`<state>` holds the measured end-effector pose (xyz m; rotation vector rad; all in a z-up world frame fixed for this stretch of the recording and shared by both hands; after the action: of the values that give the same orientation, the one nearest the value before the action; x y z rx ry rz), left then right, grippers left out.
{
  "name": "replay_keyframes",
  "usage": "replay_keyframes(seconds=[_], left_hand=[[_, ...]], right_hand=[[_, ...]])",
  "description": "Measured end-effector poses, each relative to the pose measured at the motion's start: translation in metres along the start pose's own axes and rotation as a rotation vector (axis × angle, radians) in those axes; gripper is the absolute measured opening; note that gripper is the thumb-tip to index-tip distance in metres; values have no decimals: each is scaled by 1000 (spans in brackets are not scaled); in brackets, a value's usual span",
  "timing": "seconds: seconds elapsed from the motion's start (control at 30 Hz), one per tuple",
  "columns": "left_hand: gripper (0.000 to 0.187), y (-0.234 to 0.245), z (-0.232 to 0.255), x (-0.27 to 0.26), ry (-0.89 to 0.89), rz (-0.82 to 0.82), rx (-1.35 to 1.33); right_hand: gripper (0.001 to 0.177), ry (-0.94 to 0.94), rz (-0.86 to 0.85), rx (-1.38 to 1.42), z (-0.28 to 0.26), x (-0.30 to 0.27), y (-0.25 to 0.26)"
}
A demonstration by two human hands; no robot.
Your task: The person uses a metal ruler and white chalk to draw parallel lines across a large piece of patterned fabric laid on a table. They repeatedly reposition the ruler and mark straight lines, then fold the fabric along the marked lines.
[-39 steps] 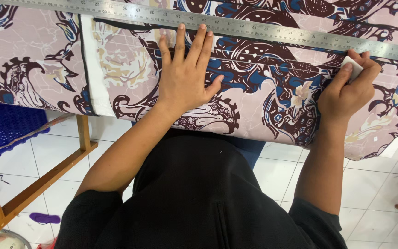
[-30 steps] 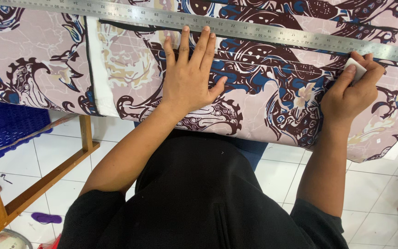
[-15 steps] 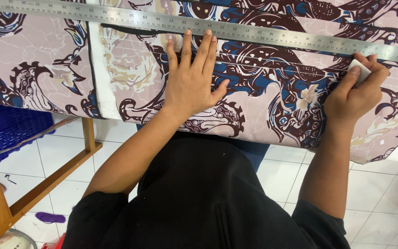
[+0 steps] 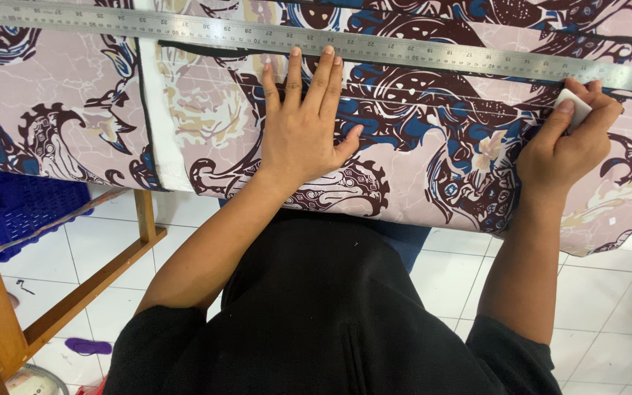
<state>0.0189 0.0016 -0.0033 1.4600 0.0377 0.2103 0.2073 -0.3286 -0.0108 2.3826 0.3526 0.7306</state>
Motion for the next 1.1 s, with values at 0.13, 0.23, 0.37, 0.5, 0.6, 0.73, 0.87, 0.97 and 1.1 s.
replay_keyframes(seconds=[0.13, 0.23, 0.37, 0.5, 0.6, 0.73, 0.87, 0.97, 1.1], left_hand=[[87, 1, 0, 0, -8, 8, 22], [84, 3, 1, 1, -16, 10, 58], [82, 2, 5, 6, -34, 0, 99], [82, 2, 8, 11, -43, -16, 98], [81, 3, 10, 14, -69, 5, 125], [80, 7, 8, 12, -67, -13, 114], [75, 12, 11, 11, -91, 0, 133], [74, 11, 11, 11, -101, 3, 188], [73, 10, 11, 12, -104, 21, 201]], right_hand=[[16, -22, 8, 39, 1, 0, 0], [17, -30, 14, 36, 0, 0, -1], [13, -40, 29, 42, -3, 2, -3], [9, -24, 39, 70, -4, 6, -4], [12, -23, 42, 13, -8, 7, 0], [15, -14, 62, 0, -16, 10, -2], [12, -38, 78, -1, -17, 9, 0], [10, -21, 65, 6, -18, 9, 1], [10, -28, 66, 25, -17, 10, 1]])
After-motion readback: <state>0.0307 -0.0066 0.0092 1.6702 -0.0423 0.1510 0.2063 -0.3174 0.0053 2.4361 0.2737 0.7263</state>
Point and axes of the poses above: each hand's wrist, its own x-axis towards the middle knuckle, its own y-axis out of the back of the hand, z = x × y, the point moved 2 cm from there along x, towards the middle knuckle, and after that the axes turned 11 degrees about x, right-handed, at the moved point
